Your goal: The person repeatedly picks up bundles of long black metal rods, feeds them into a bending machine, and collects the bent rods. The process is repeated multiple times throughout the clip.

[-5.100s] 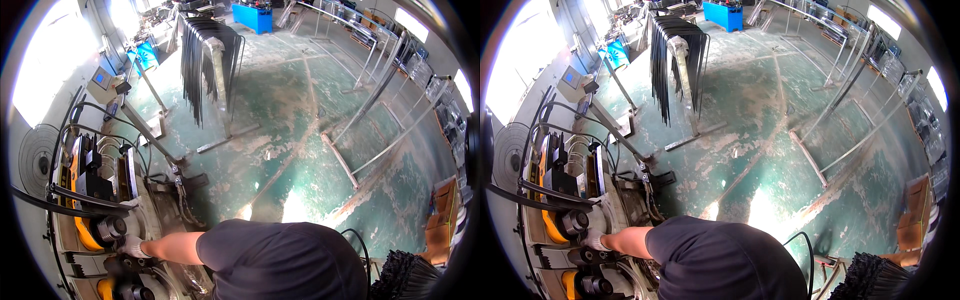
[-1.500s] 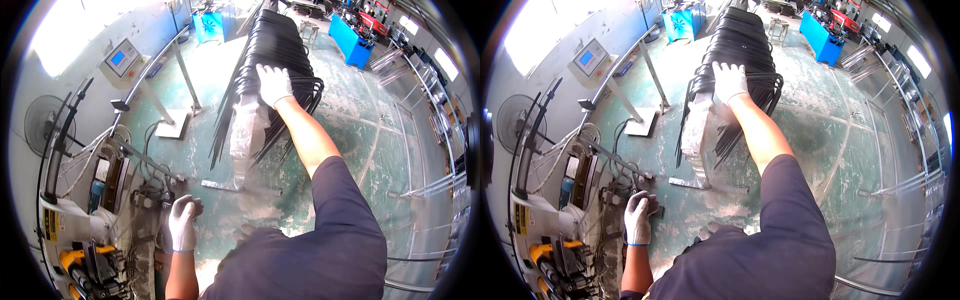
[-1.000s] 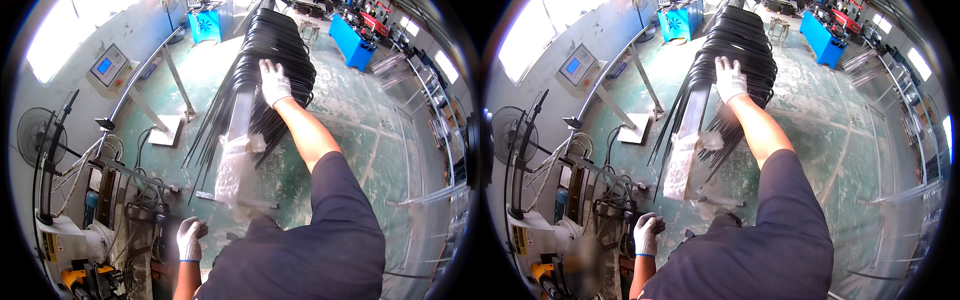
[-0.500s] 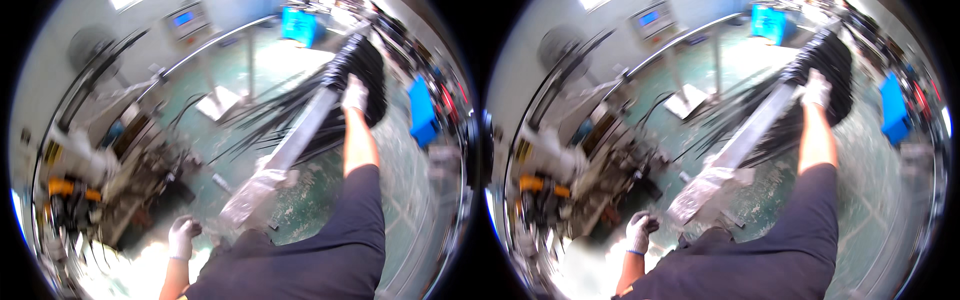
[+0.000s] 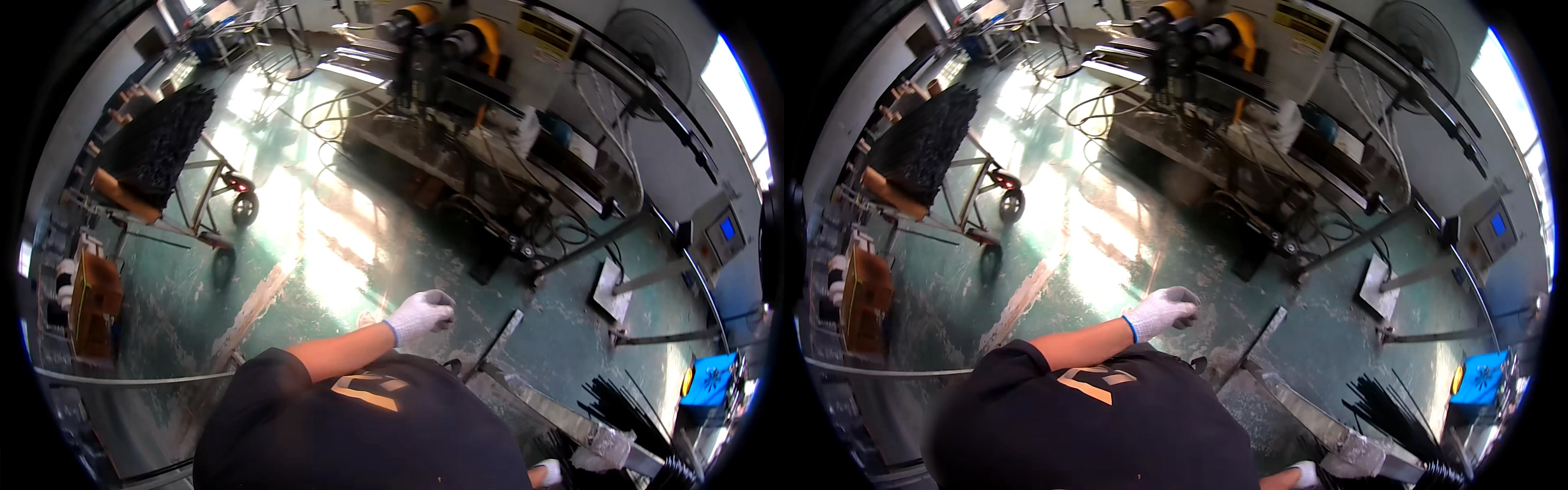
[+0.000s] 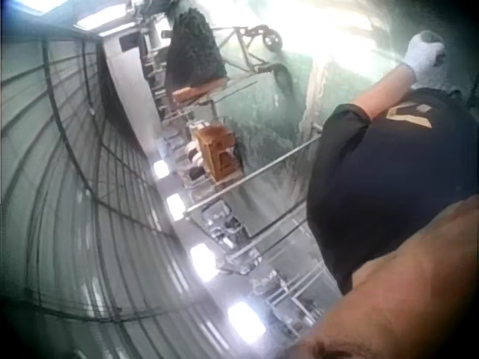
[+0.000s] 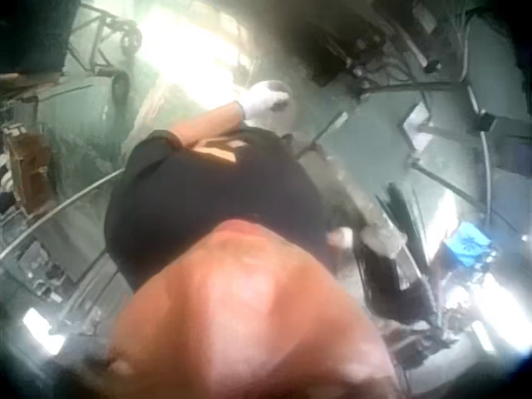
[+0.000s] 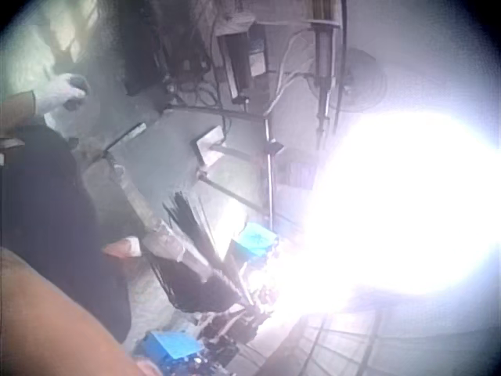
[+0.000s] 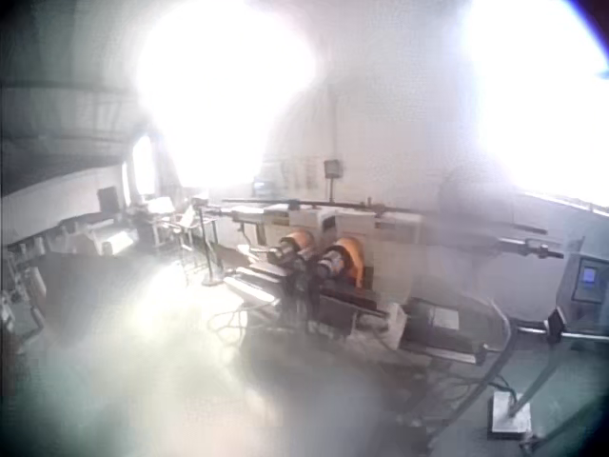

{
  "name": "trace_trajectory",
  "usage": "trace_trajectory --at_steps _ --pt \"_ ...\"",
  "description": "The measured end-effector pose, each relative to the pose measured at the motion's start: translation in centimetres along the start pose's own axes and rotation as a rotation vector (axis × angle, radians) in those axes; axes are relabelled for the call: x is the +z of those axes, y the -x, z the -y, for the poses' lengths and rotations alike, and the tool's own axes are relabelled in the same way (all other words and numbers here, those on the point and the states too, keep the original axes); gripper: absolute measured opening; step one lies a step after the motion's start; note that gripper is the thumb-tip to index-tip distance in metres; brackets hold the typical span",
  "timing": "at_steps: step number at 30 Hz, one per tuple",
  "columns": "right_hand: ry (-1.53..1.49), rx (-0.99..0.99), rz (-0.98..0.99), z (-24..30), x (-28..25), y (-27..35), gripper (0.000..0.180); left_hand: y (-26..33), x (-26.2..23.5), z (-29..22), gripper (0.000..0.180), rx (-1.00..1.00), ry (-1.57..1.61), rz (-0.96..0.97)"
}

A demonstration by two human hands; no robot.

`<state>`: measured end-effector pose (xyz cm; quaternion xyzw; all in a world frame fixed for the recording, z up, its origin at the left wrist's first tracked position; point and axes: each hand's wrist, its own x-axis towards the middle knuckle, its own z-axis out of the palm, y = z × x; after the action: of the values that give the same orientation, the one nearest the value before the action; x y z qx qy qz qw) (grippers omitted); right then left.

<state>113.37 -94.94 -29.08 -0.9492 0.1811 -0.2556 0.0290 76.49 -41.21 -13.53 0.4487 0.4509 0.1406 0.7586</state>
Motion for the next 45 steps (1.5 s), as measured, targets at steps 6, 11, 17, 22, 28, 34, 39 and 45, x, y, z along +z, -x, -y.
trace_trajectory --at_steps 6,11,17,22,28,34,39,45 --pt "-0.099 -0.956 1.033 14.2 1.6 35.5 0.043 4.4 -21.0 -3.0 0.026 0.23 0.049 -0.339" --pt "-0.301 -0.849 1.317 30.9 -0.7 42.8 0.041 8.4 -37.0 -4.5 0.032 0.296 0.267 -0.652" --pt "-0.684 -0.729 1.452 54.1 -5.2 49.0 0.038 8.9 -44.7 -3.5 0.032 0.326 0.39 -0.663" --pt "-0.761 -1.036 1.453 69.8 -17.1 60.5 0.044 7.0 -49.8 -1.9 0.03 0.253 0.509 -0.683" --pt "-0.941 -1.613 1.328 83.4 -40.9 78.8 0.05 6.4 -58.4 -4.7 0.031 0.112 0.551 -0.892" --pt "-1.203 -2.011 1.681 89.5 -65.8 94.6 0.066 5.7 -66.3 -7.0 0.031 0.206 0.588 -1.078" --pt "-1.341 -2.335 1.375 90.2 -80.5 104.8 0.071 6.6 -70.5 -5.4 0.023 0.283 1.063 -0.937" --pt "-0.93 -2.553 0.823 89.3 -93.1 116.9 0.081 9.1 -80.8 -4.0 0.022 0.299 0.843 -1.102"
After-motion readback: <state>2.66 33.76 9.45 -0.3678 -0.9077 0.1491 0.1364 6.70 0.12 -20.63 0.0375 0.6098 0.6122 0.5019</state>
